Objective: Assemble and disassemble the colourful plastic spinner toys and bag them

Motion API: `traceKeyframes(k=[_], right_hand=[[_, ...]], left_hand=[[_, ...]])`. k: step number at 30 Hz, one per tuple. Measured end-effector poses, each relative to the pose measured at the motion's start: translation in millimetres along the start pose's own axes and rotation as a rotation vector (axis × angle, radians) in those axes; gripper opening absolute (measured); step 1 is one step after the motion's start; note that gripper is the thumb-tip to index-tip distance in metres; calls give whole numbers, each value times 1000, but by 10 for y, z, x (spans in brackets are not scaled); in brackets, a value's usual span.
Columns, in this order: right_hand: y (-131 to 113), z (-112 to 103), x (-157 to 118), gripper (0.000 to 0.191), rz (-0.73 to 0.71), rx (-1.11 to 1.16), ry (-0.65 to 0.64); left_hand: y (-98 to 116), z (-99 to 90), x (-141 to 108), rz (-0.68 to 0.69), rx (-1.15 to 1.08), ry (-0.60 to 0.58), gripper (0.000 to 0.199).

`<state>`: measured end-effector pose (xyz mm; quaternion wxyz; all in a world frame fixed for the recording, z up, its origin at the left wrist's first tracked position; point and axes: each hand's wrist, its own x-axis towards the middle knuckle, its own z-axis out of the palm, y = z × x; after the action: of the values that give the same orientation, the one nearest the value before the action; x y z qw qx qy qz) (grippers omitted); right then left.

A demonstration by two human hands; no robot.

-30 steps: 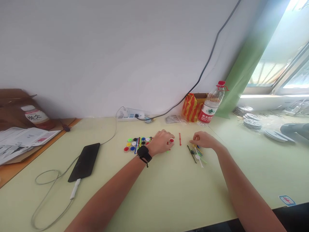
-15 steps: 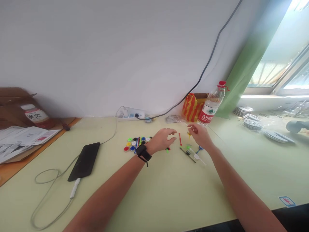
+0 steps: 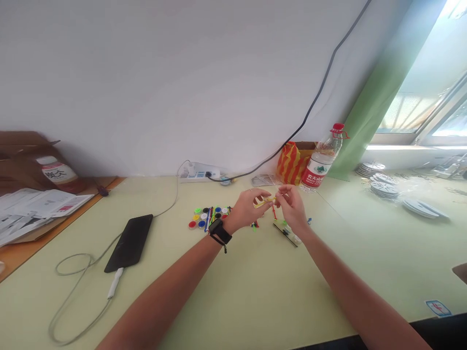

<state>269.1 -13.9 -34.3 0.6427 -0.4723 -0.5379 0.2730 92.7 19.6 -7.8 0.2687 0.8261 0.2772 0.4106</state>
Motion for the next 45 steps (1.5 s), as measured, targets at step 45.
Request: traceKeyframes(k=[45], right_hand=[[193, -675, 248, 25, 42, -844, -622]], left_hand=[[-93, 277, -204, 155, 714, -369, 20]])
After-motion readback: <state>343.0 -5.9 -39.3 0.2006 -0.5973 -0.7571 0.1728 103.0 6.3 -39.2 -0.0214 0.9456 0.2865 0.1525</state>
